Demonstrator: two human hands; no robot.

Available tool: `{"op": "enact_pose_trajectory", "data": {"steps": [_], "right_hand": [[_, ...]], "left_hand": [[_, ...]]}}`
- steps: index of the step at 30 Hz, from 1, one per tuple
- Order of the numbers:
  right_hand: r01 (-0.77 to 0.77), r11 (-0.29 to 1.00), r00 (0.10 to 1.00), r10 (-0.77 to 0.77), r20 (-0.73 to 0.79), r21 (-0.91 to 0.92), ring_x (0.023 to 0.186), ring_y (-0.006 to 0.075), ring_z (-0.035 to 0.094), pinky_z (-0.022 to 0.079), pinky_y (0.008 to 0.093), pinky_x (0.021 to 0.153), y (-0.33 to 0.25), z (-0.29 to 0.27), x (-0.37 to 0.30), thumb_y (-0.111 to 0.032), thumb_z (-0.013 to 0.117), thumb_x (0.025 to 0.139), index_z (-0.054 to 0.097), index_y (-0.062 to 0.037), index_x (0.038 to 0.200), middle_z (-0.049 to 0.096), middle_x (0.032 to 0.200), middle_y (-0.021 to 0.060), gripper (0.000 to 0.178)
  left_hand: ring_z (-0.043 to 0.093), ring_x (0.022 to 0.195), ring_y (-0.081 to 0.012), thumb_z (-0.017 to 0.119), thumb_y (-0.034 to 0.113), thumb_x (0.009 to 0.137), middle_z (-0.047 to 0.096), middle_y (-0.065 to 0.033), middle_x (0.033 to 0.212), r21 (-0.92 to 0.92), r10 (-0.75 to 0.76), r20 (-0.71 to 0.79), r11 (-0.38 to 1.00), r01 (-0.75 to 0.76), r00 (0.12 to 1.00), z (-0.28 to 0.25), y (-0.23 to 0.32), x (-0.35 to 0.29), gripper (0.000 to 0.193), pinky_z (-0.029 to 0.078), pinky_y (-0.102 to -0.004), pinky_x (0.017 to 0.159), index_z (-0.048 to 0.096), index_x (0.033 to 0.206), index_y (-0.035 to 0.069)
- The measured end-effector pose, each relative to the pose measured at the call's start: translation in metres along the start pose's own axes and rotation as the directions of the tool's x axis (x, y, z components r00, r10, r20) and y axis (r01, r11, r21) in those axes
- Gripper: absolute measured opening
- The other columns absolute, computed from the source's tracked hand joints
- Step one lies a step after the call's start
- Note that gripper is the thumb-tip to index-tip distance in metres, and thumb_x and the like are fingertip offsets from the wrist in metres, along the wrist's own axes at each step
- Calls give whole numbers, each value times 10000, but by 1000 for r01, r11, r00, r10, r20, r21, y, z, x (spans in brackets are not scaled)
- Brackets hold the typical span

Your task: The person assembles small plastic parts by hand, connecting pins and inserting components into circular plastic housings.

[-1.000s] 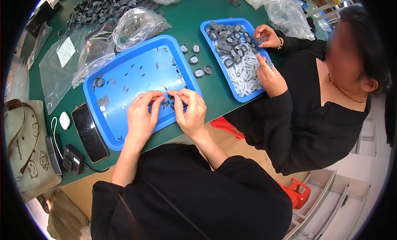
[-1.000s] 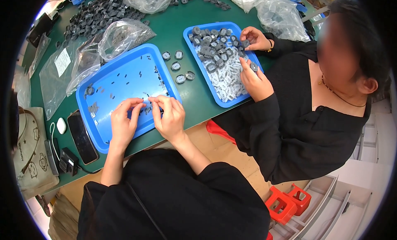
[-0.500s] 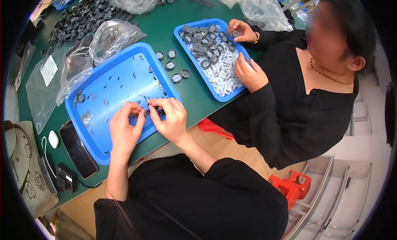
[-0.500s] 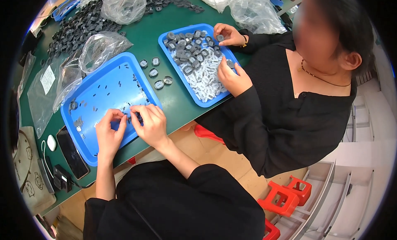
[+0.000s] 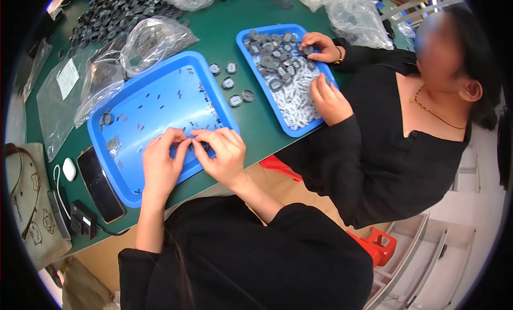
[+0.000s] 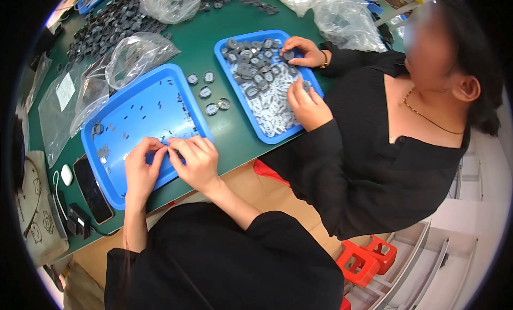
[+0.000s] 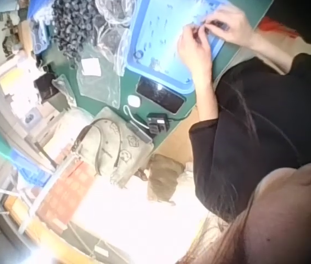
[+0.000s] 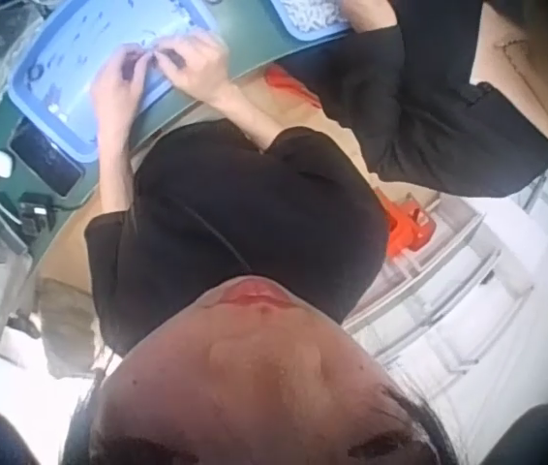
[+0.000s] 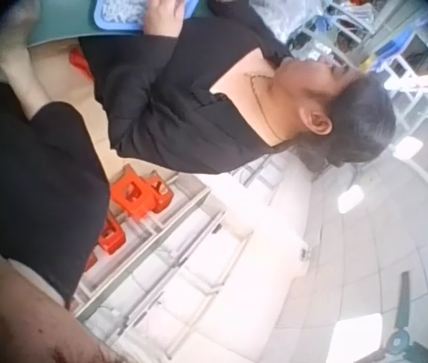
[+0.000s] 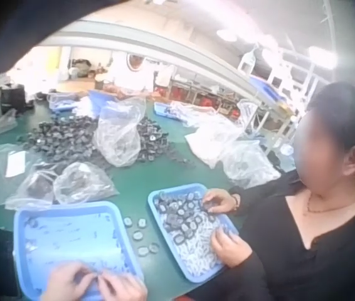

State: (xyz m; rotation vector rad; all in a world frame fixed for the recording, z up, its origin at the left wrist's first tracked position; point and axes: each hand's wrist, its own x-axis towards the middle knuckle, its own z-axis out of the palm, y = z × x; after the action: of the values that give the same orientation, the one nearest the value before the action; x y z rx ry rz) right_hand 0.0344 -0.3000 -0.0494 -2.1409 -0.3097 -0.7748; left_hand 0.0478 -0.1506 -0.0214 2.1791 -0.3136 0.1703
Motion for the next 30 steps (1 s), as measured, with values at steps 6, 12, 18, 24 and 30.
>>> {"op": "enact_pose_trajectory", "data": {"steps": [6,12,18,24,30], "right_hand": [[-4,1000,1000,4,2,-19,663,166,609,442,299,613,-1,2,-1,-51,729,732,660,-89,822,704,801,-11,120],[-16,1000,1000,16,4,-21,627,170,588,420,303,583,0,2,-2,-56,734,730,649,-85,799,671,740,-14,113],[-44,999,999,44,-16,-23,591,171,580,410,298,574,-2,1,1,-72,739,722,617,-82,770,632,688,-8,132],[-35,999,999,35,-23,-19,601,180,597,425,310,592,-3,0,0,-93,735,737,610,-81,765,634,698,-4,129],[-38,999,999,38,-28,0,602,186,599,430,310,597,-4,-1,2,-91,733,727,608,-81,763,638,699,-2,130]], "left_hand": [[639,709,-243,705,55,804,674,-73,776,47,30,26,998,-31,999,-2,-2,0,132,469,-349,686,599,883,49],[635,724,-258,691,50,814,661,-81,782,59,13,68,998,-17,998,-3,1,0,124,475,-356,695,590,886,46],[638,744,-267,678,35,827,641,-115,802,-32,-51,72,998,54,996,-1,0,0,140,500,-355,689,563,903,13],[627,722,-245,666,8,842,621,-130,792,-105,-81,69,991,88,994,-1,2,-2,137,506,-327,678,547,904,-15],[613,693,-237,674,14,826,607,-121,771,-77,-72,91,994,79,993,-1,4,-1,138,500,-321,656,552,887,-8]]}}
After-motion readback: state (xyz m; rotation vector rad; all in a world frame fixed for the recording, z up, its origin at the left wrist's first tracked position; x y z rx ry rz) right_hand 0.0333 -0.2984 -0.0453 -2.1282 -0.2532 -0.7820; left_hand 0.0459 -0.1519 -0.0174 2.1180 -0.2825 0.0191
